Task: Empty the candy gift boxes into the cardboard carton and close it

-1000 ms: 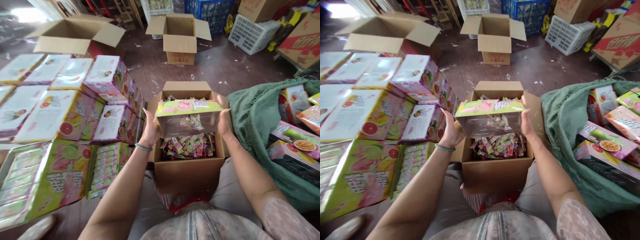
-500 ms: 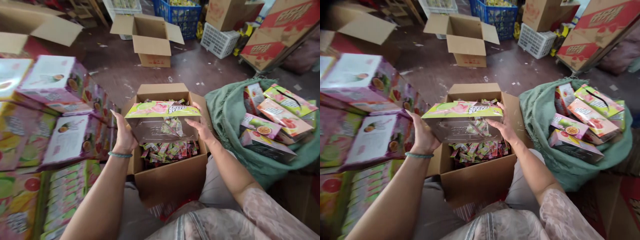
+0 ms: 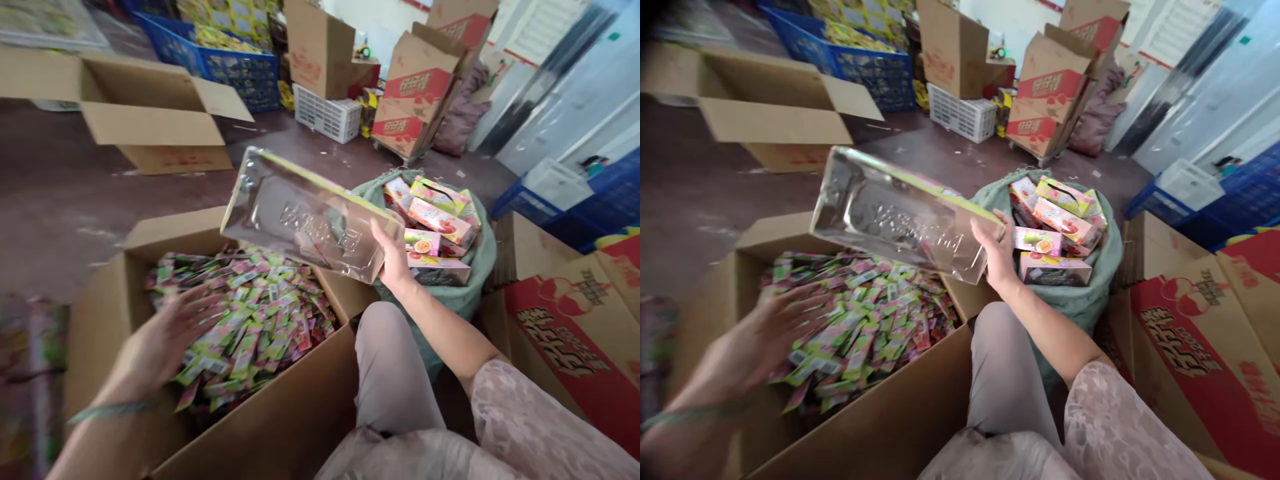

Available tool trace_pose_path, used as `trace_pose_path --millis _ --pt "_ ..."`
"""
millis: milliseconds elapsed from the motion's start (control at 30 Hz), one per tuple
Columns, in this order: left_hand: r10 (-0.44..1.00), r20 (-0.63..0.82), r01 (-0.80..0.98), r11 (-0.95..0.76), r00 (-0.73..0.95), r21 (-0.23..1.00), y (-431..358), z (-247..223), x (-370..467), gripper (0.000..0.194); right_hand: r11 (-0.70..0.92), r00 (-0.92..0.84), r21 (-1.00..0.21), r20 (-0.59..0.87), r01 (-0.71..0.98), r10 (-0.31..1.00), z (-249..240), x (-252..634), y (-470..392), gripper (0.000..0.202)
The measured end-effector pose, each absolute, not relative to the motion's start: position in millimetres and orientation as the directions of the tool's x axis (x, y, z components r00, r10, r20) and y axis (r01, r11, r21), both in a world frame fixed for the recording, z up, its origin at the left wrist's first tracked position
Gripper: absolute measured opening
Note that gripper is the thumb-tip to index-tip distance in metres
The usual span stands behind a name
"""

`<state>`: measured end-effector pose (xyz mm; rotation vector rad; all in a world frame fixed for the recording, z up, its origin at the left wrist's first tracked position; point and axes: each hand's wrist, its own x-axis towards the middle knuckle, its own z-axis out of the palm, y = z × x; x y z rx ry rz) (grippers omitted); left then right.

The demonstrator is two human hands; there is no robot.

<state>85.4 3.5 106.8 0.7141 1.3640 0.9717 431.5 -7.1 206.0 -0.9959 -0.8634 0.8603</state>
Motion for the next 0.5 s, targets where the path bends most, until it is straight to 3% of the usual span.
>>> trace_pose_path --millis 100,200,333,500 --pt "0.896 -0.435 -0.284 0.441 0.085 0.851 -9 101 113 0.067 0.214 0.324 -0.918 0.101 -0.334 0.941 185 405 -5 0.076" --pt "0.933 -0.313 -0.521 0.358 0.175 0.775 -17 90 133 0.04 0.024 0.143 -0.917 -0.036 -0.398 0.989 148 365 -8 0.075" --pt "0.948 -0.286 -0.733 0.293 0.139 0.614 -23 73 132 0.032 -0.183 -0.118 -0.911 -0.15 -0.369 0.982 110 328 -11 0.075" --pt "0.918 -0.383 -0.751 0.327 0.107 0.574 -25 74 109 0.025 -0.328 -0.264 -0.867 -0.24 -0.375 0.934 100 309 -6 0.068"
